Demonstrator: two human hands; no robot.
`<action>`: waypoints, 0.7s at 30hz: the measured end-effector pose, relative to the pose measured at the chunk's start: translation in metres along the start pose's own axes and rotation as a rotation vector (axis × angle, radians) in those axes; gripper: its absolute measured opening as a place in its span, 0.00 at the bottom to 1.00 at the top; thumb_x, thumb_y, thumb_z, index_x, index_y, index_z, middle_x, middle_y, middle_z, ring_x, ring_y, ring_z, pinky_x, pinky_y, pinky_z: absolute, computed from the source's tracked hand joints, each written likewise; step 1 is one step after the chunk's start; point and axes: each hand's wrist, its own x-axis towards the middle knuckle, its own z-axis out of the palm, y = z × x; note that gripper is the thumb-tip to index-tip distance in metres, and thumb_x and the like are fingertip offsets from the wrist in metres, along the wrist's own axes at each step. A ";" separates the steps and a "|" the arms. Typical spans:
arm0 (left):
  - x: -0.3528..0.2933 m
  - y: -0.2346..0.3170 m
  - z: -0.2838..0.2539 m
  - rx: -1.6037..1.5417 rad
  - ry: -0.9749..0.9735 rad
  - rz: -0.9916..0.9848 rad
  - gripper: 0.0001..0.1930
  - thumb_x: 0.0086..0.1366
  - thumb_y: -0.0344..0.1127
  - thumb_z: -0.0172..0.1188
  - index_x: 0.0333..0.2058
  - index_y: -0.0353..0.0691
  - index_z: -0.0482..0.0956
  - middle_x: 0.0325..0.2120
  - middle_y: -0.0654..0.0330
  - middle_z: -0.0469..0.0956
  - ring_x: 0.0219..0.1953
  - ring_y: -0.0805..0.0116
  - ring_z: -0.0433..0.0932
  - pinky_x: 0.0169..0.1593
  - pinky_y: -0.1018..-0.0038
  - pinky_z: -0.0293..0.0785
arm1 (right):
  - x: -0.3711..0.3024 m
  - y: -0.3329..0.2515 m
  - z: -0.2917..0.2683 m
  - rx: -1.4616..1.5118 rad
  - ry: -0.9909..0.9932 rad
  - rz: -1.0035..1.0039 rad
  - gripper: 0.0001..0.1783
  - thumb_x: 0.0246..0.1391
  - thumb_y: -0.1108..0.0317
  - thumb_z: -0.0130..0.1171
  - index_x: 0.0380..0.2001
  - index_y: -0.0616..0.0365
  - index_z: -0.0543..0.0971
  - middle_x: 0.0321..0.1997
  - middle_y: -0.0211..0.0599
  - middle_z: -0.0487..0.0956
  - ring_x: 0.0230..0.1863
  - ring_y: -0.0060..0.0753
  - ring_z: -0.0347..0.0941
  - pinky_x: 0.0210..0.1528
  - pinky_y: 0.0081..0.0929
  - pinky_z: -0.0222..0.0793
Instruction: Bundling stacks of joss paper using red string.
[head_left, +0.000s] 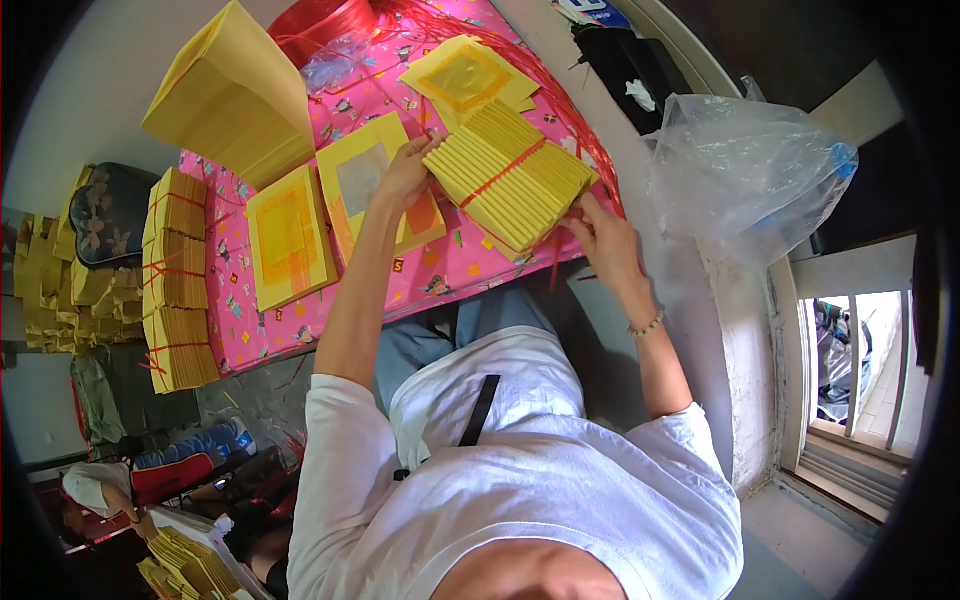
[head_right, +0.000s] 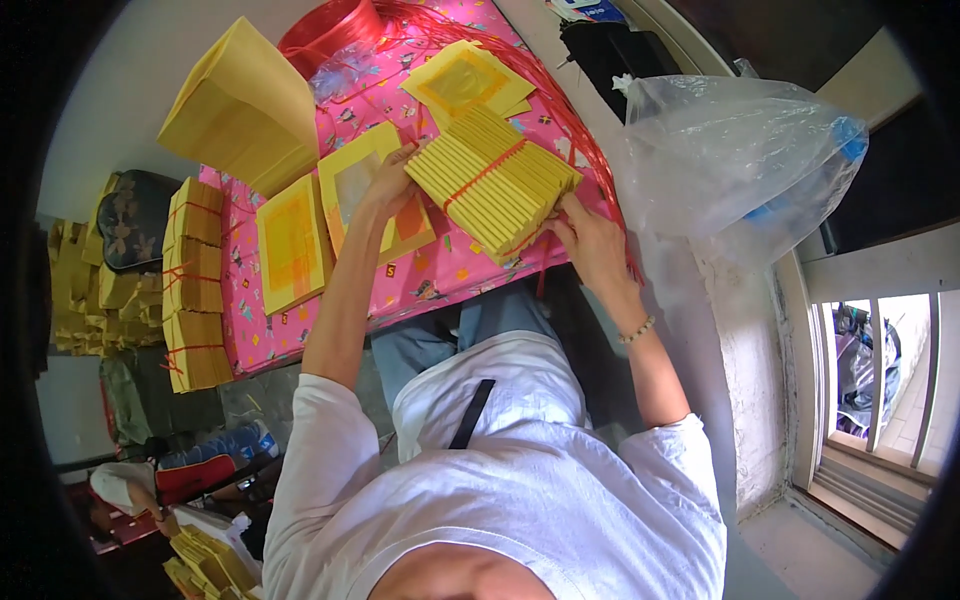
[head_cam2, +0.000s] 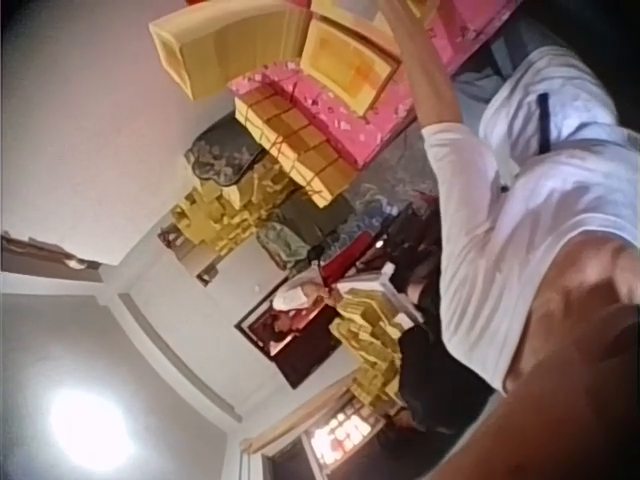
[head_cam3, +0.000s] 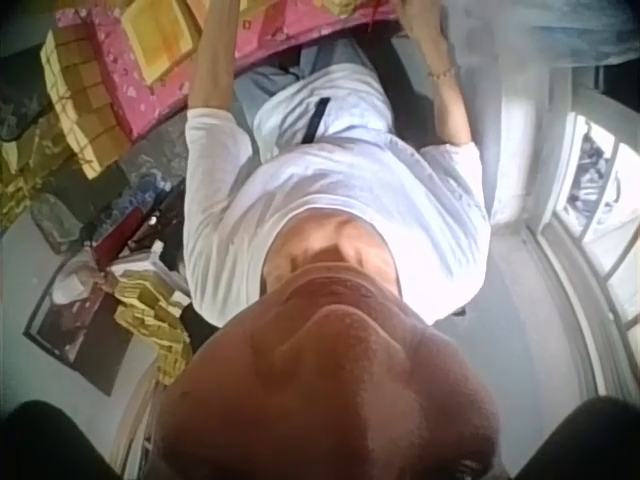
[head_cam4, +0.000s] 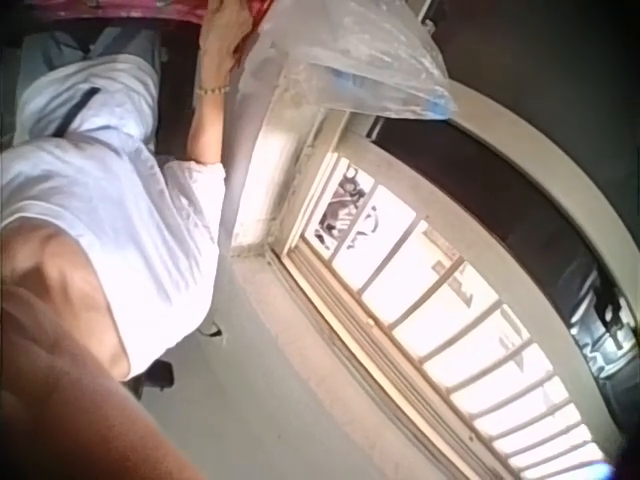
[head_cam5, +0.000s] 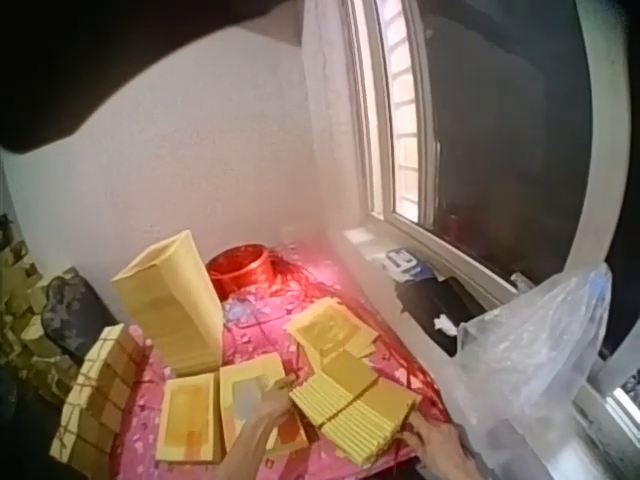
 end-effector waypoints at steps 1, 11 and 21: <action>-0.002 0.008 0.005 0.020 -0.011 -0.049 0.14 0.70 0.38 0.46 0.45 0.36 0.76 0.33 0.63 0.79 0.35 0.75 0.77 0.39 0.76 0.75 | -0.004 0.006 0.004 0.038 -0.001 0.067 0.15 0.50 0.66 0.61 0.40 0.54 0.70 0.27 0.42 0.78 0.29 0.48 0.76 0.27 0.39 0.68; 0.019 0.031 0.011 0.196 -0.093 -0.253 0.15 0.70 0.34 0.46 0.48 0.32 0.74 0.34 0.62 0.79 0.34 0.73 0.78 0.38 0.77 0.78 | 0.011 0.019 -0.004 0.275 -0.024 0.259 0.17 0.45 0.67 0.68 0.36 0.60 0.73 0.19 0.35 0.70 0.21 0.32 0.67 0.25 0.28 0.64; 0.010 0.032 0.000 -0.019 -0.224 -0.092 0.15 0.69 0.37 0.48 0.50 0.36 0.73 0.37 0.62 0.79 0.36 0.75 0.78 0.38 0.78 0.77 | 0.038 -0.015 -0.045 0.107 0.131 -0.270 0.21 0.44 0.78 0.63 0.46 0.55 0.78 0.25 0.36 0.67 0.25 0.33 0.66 0.28 0.24 0.65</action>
